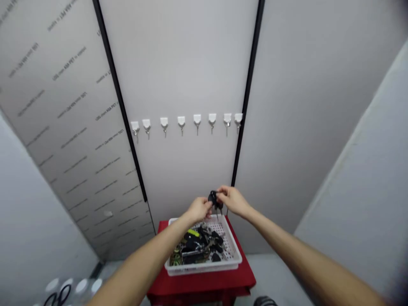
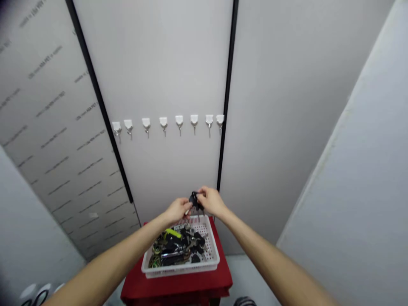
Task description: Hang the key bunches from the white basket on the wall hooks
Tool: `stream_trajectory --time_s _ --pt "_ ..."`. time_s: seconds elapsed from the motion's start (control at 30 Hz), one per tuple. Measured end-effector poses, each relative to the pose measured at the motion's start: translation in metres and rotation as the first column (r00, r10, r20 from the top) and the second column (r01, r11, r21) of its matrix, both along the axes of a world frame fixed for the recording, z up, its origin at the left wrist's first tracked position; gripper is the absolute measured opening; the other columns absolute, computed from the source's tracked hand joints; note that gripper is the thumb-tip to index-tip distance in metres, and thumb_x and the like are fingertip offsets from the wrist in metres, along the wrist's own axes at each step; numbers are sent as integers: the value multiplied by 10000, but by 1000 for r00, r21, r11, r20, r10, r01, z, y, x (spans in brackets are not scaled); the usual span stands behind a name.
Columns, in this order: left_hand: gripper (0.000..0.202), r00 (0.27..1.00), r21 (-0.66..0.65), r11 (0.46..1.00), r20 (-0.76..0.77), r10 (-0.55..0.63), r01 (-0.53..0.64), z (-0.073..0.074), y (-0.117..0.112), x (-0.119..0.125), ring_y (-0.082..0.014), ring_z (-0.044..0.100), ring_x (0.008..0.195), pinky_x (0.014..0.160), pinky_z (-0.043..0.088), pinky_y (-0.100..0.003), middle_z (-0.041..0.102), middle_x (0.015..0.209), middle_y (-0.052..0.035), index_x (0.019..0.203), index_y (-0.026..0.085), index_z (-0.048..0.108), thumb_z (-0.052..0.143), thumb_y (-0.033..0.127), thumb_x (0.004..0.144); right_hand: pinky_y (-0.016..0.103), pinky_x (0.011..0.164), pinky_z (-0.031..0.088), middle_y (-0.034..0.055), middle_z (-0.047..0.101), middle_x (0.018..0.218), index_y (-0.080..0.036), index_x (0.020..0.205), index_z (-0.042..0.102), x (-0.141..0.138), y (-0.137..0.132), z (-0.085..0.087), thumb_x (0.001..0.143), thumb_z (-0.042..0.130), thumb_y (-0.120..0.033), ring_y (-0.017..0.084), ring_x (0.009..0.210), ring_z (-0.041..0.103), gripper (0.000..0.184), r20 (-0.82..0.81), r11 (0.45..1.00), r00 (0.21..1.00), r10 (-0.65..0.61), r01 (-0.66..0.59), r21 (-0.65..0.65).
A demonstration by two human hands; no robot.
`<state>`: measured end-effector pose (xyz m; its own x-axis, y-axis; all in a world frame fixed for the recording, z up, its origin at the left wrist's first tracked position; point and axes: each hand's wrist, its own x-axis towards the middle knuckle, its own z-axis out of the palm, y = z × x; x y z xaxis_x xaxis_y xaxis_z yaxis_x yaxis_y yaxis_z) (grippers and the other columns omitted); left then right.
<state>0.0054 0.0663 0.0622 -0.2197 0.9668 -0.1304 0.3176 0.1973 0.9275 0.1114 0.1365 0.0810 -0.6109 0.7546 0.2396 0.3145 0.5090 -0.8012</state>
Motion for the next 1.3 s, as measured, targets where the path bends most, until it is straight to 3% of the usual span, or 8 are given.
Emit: stream_trajectory --time_s 0.1,0.17,0.4,0.53,0.83,1.0,1.17,1.3 --pt "145 990 -145 989 -129 -58 39 -54 -25 -8 -57 388 384 433 321 -182 400 392 56 574 119 483 382 188 650 229 417 293 -24 482 396 -188 484 487 -2 -20 -46 531 437 -173 98 386 390 70 105 994 991 76 -67 -92" --pt "120 982 -154 988 -180 -56 28 -61 -35 -20 -61 392 408 451 312 -187 407 394 55 552 120 488 456 223 605 226 407 262 -29 436 355 -185 404 468 -5 -23 -53 491 485 -178 88 370 356 89 128 988 986 107 -91 -121" --pt "467 865 142 986 502 3 -86 41 -44 -63 -29 334 314 355 222 -153 380 372 37 473 136 378 215 525 674 201 368 253 -62 243 358 -192 436 258 -46 -30 25 654 146 -551 57 328 250 434 -119 964 985 124 -149 -222" --pt "539 789 367 930 566 -241 22 95 -47 -62 -24 234 259 314 152 -148 265 292 47 401 146 308 127 584 657 180 327 197 -79 156 336 -184 418 171 -67 -46 74 609 6 -635 41 291 162 516 -421 792 854 306 -474 -384" --pt "556 749 393 909 557 -357 141 98 -51 -69 -17 182 228 292 105 -143 226 268 56 371 143 289 154 622 618 167 298 139 -79 146 286 -174 375 185 -78 -60 82 588 58 -665 27 254 135 550 -521 631 787 329 -594 -499" --pt "571 819 311 947 521 -240 79 74 -49 -75 -22 195 247 305 132 -153 241 281 51 374 150 317 115 627 614 172 298 157 -81 165 302 -179 387 204 -86 -61 56 594 78 -660 26 258 150 539 -416 720 861 294 -485 -496" --pt "414 986 89 984 78 147 -153 -6 -51 -90 -50 348 322 372 249 -173 403 363 27 465 140 448 284 452 681 182 369 245 -36 368 358 -153 425 391 -94 -51 -21 609 371 -515 49 336 330 406 118 968 972 204 -182 -176" --pt "115 896 57 960 -345 278 -276 -64 -60 -98 -93 467 524 525 331 -198 548 546 -14 579 133 540 438 173 614 202 476 285 37 553 526 -153 552 558 -98 -47 -79 602 457 -304 110 527 484 188 543 966 837 66 -190 176"
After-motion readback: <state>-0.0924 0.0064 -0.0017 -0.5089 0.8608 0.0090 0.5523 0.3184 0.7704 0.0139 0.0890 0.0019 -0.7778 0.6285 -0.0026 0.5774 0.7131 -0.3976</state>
